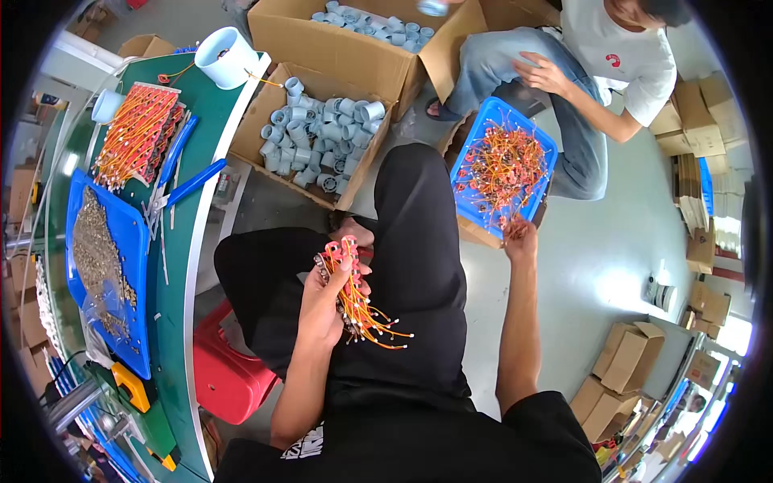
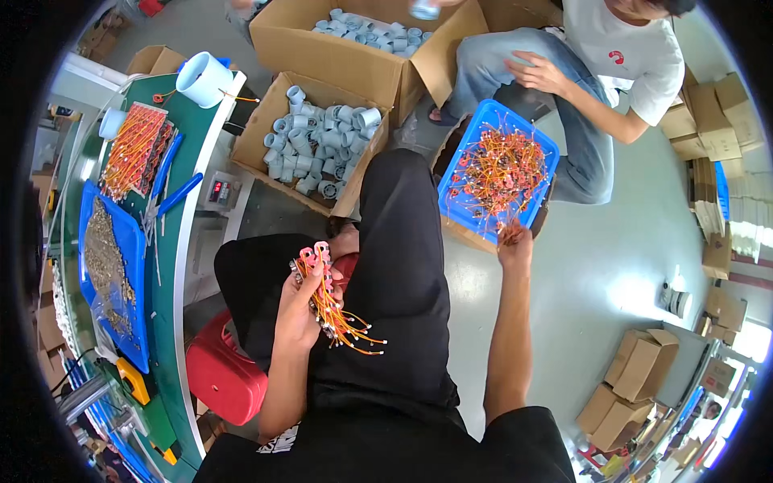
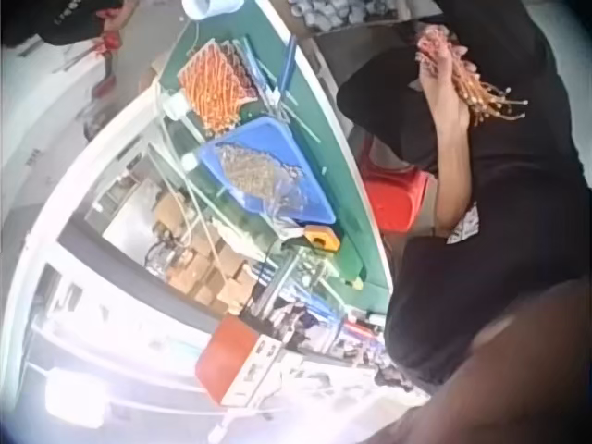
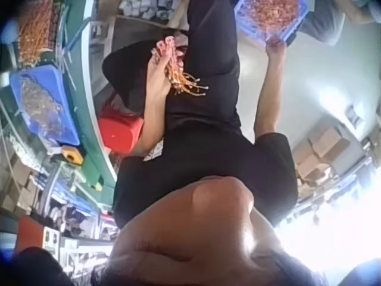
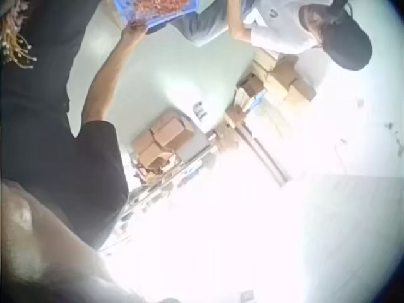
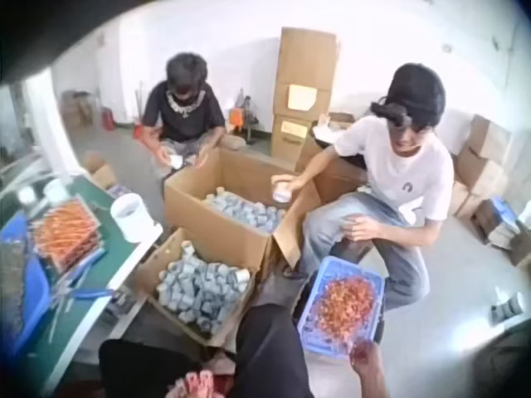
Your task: Assemble electronic components by inserting wired parts into plastic housings.
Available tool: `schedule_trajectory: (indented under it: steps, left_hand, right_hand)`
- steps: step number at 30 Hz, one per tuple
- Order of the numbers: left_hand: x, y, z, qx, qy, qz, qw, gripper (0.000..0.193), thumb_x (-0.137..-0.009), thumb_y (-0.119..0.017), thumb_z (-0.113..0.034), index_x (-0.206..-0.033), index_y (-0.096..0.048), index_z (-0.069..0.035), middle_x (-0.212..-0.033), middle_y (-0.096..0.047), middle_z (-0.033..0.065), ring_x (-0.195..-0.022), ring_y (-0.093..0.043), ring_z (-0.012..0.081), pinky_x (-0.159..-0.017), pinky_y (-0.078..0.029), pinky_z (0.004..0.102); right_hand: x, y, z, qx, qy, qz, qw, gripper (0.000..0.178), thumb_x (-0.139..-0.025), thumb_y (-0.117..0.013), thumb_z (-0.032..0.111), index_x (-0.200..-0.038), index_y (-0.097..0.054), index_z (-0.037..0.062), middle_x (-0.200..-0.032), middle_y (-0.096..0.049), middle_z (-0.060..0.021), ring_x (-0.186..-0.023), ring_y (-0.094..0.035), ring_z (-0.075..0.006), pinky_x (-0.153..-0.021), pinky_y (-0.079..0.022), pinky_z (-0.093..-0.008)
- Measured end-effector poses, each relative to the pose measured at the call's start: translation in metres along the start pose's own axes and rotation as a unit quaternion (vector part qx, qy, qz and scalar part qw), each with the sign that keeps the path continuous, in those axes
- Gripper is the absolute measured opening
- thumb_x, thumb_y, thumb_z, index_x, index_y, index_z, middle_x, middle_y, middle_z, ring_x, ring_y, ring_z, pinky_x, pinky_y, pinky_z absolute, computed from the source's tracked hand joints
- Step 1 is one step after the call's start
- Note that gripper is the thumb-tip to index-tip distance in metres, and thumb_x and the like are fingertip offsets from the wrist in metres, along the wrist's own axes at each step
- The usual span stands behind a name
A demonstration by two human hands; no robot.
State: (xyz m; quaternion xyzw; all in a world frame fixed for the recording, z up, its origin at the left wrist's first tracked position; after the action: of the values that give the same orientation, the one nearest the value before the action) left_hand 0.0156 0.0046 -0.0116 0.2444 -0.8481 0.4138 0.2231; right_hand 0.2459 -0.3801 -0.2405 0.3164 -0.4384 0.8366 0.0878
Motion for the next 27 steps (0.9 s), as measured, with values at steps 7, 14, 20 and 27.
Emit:
schedule_trajectory:
  steps: [7, 14, 20, 27]
  left_hand:
    - [0.001, -0.016, 0.002, -0.053, 0.004, 0.041, 0.998, 0.031, -0.086, -0.066, -0.008, -0.113, -0.052, -0.001, -0.098, -0.065, 0.0121, -0.076, -0.066, 0.0181, -0.069, -0.055, 0.0305]
    - [-0.005, -0.029, 0.001, -0.119, 0.032, 0.112, 0.986, 0.038, -0.088, -0.066, -0.01, -0.12, -0.047, 0.0, -0.104, -0.065, 0.0136, -0.075, -0.067, 0.0185, -0.065, -0.054, 0.0299]
    - [-0.002, -0.031, 0.0, -0.147, 0.025, 0.109, 0.983, 0.026, -0.089, -0.064, -0.008, -0.11, -0.051, 0.001, -0.093, -0.065, 0.0104, -0.074, -0.066, 0.0153, -0.063, -0.055, 0.0277]
    - [-0.001, -0.017, 0.006, -0.188, -0.073, 0.055, 0.978, 0.016, -0.091, -0.063, -0.012, -0.1, -0.057, 0.0, -0.083, -0.064, 0.0038, -0.069, -0.061, 0.0063, -0.055, -0.047, 0.0211]
  right_hand:
    - [0.03, -0.069, 0.013, 0.368, 0.149, -0.196, 0.897, 0.053, -0.091, -0.053, 0.048, -0.125, -0.045, 0.0086, -0.106, -0.051, -0.0087, -0.097, -0.051, -0.0217, -0.082, -0.05, -0.0388]
    - [0.158, -0.198, -0.066, 0.539, 0.201, 0.079, 0.814, 0.031, -0.101, -0.041, 0.023, -0.115, -0.057, 0.0004, -0.082, -0.062, -0.007, -0.072, -0.057, -0.0112, -0.065, -0.046, -0.0241]
    - [0.209, -0.265, -0.133, 0.626, 0.051, 0.279, 0.726, 0.019, -0.089, -0.064, 0.014, -0.1, -0.058, 0.0003, -0.067, -0.057, -0.0014, -0.057, -0.048, -0.0049, -0.052, -0.039, -0.0205]
    - [0.211, -0.263, -0.163, 0.576, 0.013, 0.313, 0.755, 0.014, -0.089, -0.064, 0.012, -0.092, -0.059, -0.0011, -0.07, -0.061, -0.0043, -0.062, -0.056, -0.0078, -0.057, -0.046, -0.0232]
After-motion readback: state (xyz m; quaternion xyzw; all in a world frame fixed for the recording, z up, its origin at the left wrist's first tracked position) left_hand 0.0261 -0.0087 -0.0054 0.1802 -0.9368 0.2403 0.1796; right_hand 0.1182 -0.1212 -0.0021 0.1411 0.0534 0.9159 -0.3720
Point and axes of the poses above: each hand's wrist, its own x-axis away from the middle knuckle, its own y-axis out of the back of the hand, z = x × y, the point moved 2 cm from there along -x, towards the middle knuckle
